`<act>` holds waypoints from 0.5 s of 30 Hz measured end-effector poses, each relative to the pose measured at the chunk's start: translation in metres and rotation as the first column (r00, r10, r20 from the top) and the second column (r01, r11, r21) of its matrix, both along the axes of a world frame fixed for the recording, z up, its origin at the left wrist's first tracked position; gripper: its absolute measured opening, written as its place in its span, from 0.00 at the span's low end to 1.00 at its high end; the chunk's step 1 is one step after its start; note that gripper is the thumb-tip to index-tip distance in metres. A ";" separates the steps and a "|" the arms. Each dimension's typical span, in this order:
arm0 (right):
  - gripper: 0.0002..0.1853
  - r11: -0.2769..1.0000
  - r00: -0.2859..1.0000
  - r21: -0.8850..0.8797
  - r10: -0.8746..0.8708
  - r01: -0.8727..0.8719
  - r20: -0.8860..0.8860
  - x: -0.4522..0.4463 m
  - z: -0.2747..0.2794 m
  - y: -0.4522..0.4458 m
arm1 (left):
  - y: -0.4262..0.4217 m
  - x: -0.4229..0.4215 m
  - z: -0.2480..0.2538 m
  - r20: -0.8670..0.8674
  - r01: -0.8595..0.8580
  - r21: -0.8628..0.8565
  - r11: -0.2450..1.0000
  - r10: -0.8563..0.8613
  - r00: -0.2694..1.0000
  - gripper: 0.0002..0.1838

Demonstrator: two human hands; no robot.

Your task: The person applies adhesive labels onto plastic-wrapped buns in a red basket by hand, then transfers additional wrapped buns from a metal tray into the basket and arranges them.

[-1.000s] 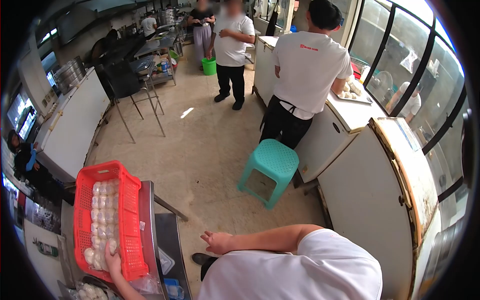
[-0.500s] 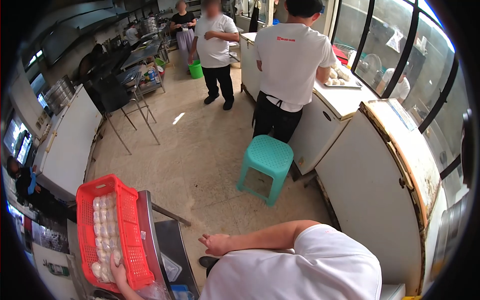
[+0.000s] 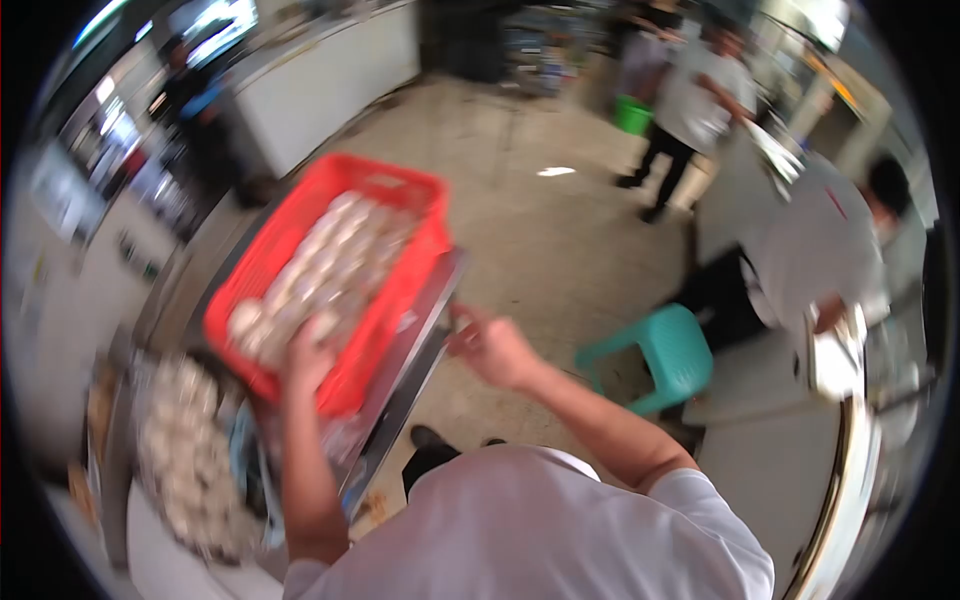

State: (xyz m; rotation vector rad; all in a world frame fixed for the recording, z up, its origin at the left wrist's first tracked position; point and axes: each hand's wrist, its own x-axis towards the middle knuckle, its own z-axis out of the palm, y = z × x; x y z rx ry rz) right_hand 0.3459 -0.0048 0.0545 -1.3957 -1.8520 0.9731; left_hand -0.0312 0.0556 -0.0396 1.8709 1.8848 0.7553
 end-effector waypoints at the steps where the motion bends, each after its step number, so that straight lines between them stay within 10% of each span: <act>1: 0.28 0.997 1.000 0.072 -0.005 0.005 0.002 -0.018 0.004 0.018 | -0.010 0.012 0.026 -0.017 -0.076 -0.047 0.996 0.075 0.997 0.27; 5: 0.23 0.975 0.994 0.209 0.087 -0.071 -0.071 -0.101 0.046 0.082 | -0.017 0.013 0.055 -0.028 -0.257 -0.097 0.962 0.255 0.966 0.26; 8: 0.30 0.952 0.955 0.076 0.297 -0.295 -0.019 -0.154 0.020 0.135 | -0.024 0.012 0.065 0.045 -0.263 -0.117 0.958 0.269 0.962 0.25; 12: 0.47 0.825 0.705 -0.070 0.520 -0.561 0.482 -0.204 -0.051 0.200 | -0.045 0.014 0.066 0.079 -0.280 0.228 0.933 0.269 0.960 0.20; 15: 0.47 0.718 0.624 -0.472 0.688 -0.512 0.370 -0.224 -0.033 0.193 | -0.077 0.018 0.085 0.090 -0.187 0.202 0.961 0.172 0.981 0.17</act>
